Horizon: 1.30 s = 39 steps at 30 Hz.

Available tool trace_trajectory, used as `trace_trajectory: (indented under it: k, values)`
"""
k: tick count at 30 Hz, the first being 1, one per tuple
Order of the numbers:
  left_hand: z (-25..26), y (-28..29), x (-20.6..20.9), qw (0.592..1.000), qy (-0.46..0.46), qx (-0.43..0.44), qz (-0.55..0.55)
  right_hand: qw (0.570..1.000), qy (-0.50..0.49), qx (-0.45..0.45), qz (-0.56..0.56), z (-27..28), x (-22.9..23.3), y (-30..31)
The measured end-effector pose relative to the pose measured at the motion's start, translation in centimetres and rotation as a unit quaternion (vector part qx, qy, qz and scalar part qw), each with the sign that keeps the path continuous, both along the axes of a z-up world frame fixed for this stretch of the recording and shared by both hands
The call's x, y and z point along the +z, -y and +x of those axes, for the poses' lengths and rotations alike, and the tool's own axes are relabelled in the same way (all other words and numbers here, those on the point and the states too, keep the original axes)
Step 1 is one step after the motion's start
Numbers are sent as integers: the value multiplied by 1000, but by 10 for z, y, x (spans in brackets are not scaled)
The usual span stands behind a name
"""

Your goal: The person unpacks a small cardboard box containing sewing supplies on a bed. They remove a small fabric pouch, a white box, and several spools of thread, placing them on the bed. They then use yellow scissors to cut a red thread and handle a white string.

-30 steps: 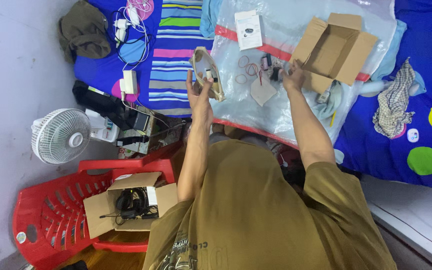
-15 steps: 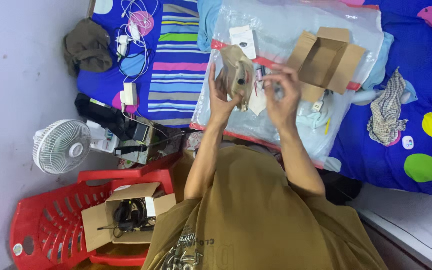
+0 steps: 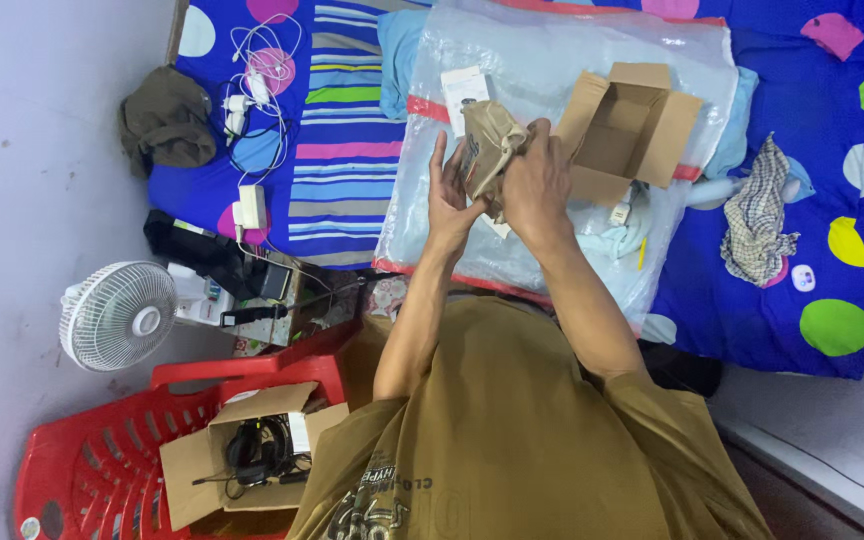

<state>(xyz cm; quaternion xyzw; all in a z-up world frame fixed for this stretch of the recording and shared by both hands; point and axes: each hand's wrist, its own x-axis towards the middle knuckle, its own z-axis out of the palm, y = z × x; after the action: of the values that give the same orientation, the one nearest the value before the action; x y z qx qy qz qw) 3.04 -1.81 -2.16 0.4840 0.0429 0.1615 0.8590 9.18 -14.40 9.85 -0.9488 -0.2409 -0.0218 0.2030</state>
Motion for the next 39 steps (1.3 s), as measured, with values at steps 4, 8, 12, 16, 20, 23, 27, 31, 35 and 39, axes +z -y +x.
trace_trajectory:
  k: [4,8,12,16,20,23,27,31,35,39]
  values:
    - [-1,0,-1,999,-5,-15,-49,1000,-25,-2,-6,2,-1,1]
    - [-3,0,-10,995,-44,-15,-84,999,-1,44,24,1,7,7]
    - [5,-2,-32,985,-122,2,-123,990,72,72,102,3,1,16]
    - [7,-11,-64,972,-206,34,-108,948,-41,61,310,20,-37,53]
    - [-3,-22,-91,963,-224,86,-125,750,-280,-36,598,69,-108,104]
    - [-7,-37,-94,959,-226,114,-129,644,-365,-175,649,79,-174,114]
    - [-11,-47,-82,952,-246,144,-115,552,-436,-317,636,62,-240,98]
    - [-11,-50,-69,953,-240,152,-110,476,-475,-349,653,61,-260,77]
    - [-16,-48,-66,960,-206,160,-103,523,-516,-490,468,61,-266,71]
    - [-18,-43,-55,971,-164,158,-72,580,-486,-431,491,48,-253,74]
